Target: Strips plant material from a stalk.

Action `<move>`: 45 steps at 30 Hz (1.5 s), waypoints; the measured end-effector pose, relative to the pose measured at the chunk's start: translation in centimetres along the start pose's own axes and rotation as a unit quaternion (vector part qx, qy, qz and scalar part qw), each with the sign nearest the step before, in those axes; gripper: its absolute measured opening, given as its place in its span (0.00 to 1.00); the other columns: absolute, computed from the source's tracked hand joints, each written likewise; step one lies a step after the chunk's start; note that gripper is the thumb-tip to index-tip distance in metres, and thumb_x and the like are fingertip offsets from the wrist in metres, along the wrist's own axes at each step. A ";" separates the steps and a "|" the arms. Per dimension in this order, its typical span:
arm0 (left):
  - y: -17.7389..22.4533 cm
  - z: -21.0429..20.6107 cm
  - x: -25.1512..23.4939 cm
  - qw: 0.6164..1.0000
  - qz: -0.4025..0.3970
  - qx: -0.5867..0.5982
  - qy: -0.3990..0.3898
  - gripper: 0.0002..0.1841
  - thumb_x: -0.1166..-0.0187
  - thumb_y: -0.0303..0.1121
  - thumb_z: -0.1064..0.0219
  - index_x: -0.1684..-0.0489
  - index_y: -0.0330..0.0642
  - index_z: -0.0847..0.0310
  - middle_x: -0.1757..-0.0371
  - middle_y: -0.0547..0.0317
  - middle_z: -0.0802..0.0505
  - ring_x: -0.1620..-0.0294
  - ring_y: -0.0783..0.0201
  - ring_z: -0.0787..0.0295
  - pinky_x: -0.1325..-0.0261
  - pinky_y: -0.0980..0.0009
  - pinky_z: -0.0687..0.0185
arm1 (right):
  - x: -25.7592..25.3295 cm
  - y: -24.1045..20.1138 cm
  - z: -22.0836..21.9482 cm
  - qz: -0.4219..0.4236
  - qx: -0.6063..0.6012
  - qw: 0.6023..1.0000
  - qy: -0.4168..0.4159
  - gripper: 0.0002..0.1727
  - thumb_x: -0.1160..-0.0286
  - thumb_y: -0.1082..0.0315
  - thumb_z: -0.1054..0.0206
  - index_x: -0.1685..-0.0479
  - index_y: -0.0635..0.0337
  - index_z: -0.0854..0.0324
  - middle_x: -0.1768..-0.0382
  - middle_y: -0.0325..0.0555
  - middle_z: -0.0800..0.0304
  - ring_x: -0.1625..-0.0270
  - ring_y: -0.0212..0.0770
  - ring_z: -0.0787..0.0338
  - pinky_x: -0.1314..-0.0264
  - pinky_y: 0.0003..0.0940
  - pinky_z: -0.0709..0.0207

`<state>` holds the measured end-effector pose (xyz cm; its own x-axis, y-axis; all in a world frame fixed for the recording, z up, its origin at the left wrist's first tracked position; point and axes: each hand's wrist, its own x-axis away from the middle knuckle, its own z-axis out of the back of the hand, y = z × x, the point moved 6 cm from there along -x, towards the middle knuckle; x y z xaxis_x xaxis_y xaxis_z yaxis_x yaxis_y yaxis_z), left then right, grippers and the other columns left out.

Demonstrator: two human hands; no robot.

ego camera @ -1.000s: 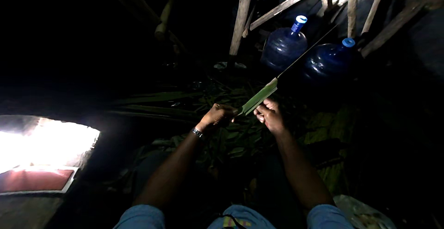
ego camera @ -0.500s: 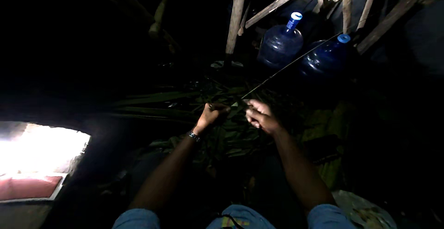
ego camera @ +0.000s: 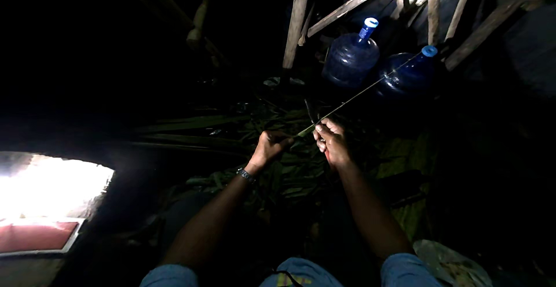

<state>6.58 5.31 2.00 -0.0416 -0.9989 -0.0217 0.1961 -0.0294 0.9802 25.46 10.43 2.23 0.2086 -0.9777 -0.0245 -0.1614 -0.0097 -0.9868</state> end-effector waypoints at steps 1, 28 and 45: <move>0.1 0.1 0.0 1.000 0.008 0.009 -0.003 0.06 0.19 0.26 0.31 0.61 0.34 0.08 0.77 0.63 0.11 0.84 0.77 0.24 0.78 0.80 0.26 | -0.3 -0.3 0.7 0.004 -0.013 1.000 0.012 0.09 0.13 0.75 0.46 0.49 0.62 0.20 0.79 0.37 0.22 0.87 0.23 0.34 0.86 0.15 0.38; -1.8 -0.1 0.2 0.944 0.218 0.209 -0.136 0.11 0.14 0.28 0.43 0.62 0.36 0.14 0.80 0.66 0.16 0.87 0.81 0.31 0.86 0.86 0.38 | 0.3 -1.1 1.3 0.054 0.036 0.995 -0.075 0.09 0.16 0.72 0.44 0.48 0.57 0.19 0.77 0.36 0.19 0.84 0.23 0.31 0.82 0.17 0.35; -0.4 1.5 0.4 0.976 0.152 0.155 -0.004 0.12 0.13 0.27 0.41 0.40 0.38 0.16 0.69 0.62 0.12 0.78 0.74 0.21 0.74 0.79 0.22 | 0.7 -1.3 3.2 -0.027 0.006 1.000 -0.009 0.24 0.13 0.70 0.49 0.18 0.53 0.33 0.75 0.36 0.23 0.85 0.26 0.31 0.83 0.21 0.33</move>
<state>4.96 4.97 1.85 -0.0358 -0.9594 0.2797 -0.1043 0.2820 0.9537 28.88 10.38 2.94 0.2337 -0.9720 0.0254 -0.1373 -0.0588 -0.9888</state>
